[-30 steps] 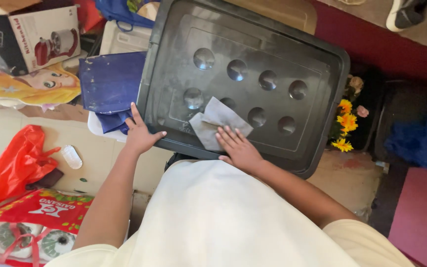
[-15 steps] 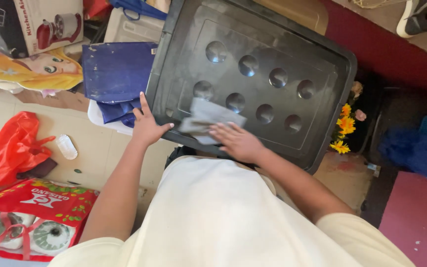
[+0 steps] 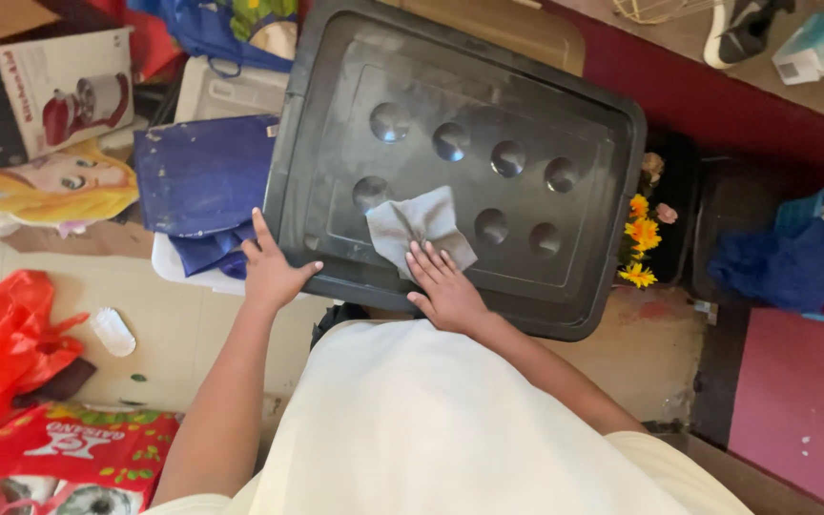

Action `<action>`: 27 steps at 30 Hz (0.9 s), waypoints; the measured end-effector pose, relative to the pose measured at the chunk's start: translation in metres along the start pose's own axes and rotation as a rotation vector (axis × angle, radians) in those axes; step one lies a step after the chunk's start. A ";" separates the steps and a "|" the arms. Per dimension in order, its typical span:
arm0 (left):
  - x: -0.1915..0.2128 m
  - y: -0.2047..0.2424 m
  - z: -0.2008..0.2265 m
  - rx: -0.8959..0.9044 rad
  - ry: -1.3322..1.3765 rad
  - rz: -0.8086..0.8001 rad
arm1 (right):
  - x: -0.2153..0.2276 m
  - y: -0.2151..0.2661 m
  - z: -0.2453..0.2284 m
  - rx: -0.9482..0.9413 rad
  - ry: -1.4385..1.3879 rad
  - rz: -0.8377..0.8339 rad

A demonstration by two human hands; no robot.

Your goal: Wiping a plastic container lid and then sorting artificial flowers in a storage box.

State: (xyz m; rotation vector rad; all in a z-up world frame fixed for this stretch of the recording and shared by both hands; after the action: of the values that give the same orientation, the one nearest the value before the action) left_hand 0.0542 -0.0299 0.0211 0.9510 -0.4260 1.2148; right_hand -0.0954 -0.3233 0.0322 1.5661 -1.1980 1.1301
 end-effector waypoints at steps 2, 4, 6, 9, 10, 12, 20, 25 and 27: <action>0.001 0.000 0.002 -0.009 -0.009 0.000 | 0.023 -0.006 0.012 0.062 -0.001 -0.040; 0.003 0.002 0.004 0.015 0.012 -0.001 | 0.065 -0.013 0.049 -0.157 0.148 -0.144; 0.002 0.000 0.005 0.024 0.010 -0.008 | 0.042 0.006 0.126 -0.284 0.230 0.005; 0.001 0.002 0.004 0.052 0.000 -0.024 | 0.022 0.023 0.207 -0.573 0.203 0.210; 0.002 -0.002 0.006 0.059 -0.007 -0.026 | 0.017 0.022 0.233 -0.736 0.091 0.278; 0.001 -0.005 0.006 0.060 -0.024 -0.027 | 0.020 -0.010 0.218 -0.688 0.175 0.388; 0.001 -0.006 0.020 0.172 -0.031 -0.053 | 0.055 -0.109 0.188 -0.193 0.104 0.277; 0.007 -0.003 0.035 0.268 0.011 -0.075 | 0.099 -0.086 0.297 -0.488 0.411 0.297; 0.007 -0.001 0.037 0.277 0.026 -0.067 | 0.074 -0.040 0.371 -0.640 0.297 0.284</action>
State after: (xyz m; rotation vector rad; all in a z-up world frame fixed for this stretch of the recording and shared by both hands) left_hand 0.0646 -0.0554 0.0464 1.1751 -0.2058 1.2431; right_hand 0.0135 -0.6876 0.0109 0.7378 -1.4197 0.9727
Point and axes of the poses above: each hand's wrist, its own y-axis away from the middle knuckle, its own x-axis out of the back of the hand, z = x × y, the point moved 5 cm from there along -y, towards the middle knuckle, and after that the axes turned 8 degrees about z, right-handed, at the moved point
